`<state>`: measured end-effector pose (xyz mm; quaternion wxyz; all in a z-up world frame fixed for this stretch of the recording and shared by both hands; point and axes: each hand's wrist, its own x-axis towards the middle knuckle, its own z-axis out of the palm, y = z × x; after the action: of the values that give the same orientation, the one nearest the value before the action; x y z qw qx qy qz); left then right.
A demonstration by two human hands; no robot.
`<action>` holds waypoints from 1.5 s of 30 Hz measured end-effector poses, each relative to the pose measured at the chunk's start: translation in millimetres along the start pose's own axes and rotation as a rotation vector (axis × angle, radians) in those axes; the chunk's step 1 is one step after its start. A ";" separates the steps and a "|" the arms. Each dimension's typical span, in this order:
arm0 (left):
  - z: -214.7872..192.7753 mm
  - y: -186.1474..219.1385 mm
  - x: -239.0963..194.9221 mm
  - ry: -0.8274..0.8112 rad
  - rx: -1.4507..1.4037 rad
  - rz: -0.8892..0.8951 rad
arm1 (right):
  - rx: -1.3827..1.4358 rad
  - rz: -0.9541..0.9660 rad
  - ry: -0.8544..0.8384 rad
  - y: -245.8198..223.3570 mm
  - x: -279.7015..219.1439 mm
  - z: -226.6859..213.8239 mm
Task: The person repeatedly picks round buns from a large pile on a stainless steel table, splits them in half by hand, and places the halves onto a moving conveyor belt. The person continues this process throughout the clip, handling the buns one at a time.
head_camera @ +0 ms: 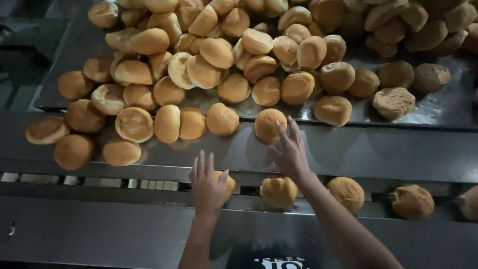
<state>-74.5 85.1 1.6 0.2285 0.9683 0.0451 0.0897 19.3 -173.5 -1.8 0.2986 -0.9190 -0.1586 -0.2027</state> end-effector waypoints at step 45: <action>-26.9 -41.2 -38.9 -0.101 0.111 -0.469 | 0.855 1.235 -0.085 -110.2 31.8 -116.4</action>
<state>-119.8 128.5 0.7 0.1917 0.9457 0.2620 -0.0171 -30.9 -154.4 152.5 0.6825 -0.6518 0.3096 0.1164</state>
